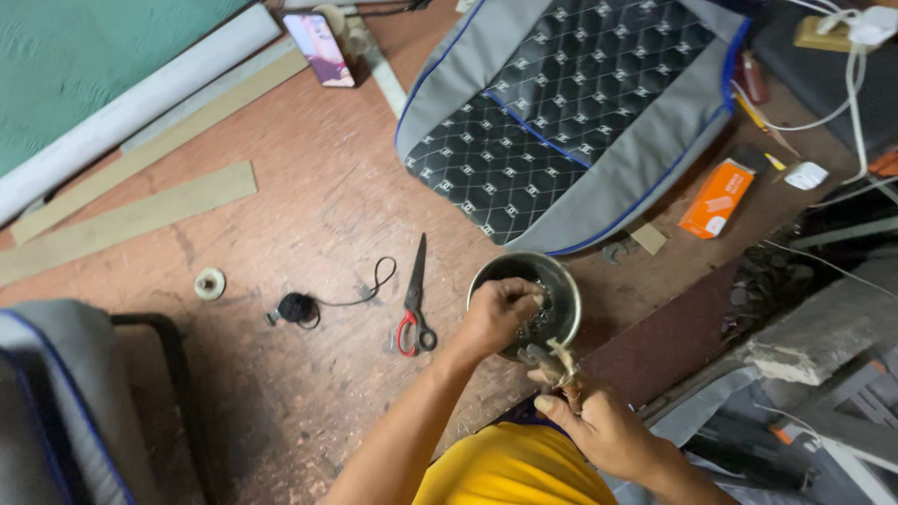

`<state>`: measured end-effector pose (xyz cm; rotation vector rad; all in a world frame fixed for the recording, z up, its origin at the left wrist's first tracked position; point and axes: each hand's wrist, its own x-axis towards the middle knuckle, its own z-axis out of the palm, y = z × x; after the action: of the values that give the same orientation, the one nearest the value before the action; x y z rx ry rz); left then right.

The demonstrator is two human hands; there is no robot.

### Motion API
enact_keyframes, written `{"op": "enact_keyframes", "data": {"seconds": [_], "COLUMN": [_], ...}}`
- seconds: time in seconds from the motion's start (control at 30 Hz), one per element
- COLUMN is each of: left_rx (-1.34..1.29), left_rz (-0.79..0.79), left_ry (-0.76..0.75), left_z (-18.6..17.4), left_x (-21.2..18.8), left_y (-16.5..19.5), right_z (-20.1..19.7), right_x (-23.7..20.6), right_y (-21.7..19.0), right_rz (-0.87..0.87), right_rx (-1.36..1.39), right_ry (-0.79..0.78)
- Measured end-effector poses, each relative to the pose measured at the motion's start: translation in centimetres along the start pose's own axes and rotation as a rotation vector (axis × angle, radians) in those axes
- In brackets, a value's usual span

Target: The person attaches a grey seat cover to a metal frame with springs using a staple gun. They repeatedly pull the fabric taut, position it over the frame edge, and drive staples into the wood to secure it.

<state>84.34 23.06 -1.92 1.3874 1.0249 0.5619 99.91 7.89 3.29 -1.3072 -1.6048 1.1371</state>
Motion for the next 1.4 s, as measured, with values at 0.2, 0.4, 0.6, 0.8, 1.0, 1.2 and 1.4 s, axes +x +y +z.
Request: {"op": "enact_keyframes", "data": {"seconds": [0.2, 0.4, 0.6, 0.8, 1.0, 1.2, 1.4], "left_rx": [-0.226, -0.193, -0.216, -0.135, -0.220, -0.228, -0.232], "left_rz": [-0.091, -0.087, -0.207, 0.025, 0.089, 0.038, 0.026], "left_ry": [0.129, 0.263, 0.343, 0.540, 0.578, 0.623, 0.764], "left_z": [-4.7, -7.0, -7.6, -9.1, -10.7, -11.0, -11.6], "left_x": [-5.6, -14.0, -21.0, -27.0, -31.6, -33.8, -32.8], "left_y": [0.5, -2.6, -8.3, -14.6, -18.1, -19.9, -20.9], "right_z": [2.1, 7.1, 11.6, 17.2, 20.9, 22.6, 24.6], "right_x": [-0.3, -0.2, -0.3, -1.3, -2.0, -1.4, 1.8], "right_y": [1.7, 5.5, 6.5, 5.6, 6.9, 6.3, 4.5], "right_rz": [0.471, 0.686, 0.785, 0.817, 0.928, 1.085, 1.056], "right_rx": [0.144, 0.128, 0.136, 0.024, -0.002, 0.034, -0.090], "right_ry": [-0.255, -0.444, -0.633, -0.769, -0.958, -0.962, -0.947]}}
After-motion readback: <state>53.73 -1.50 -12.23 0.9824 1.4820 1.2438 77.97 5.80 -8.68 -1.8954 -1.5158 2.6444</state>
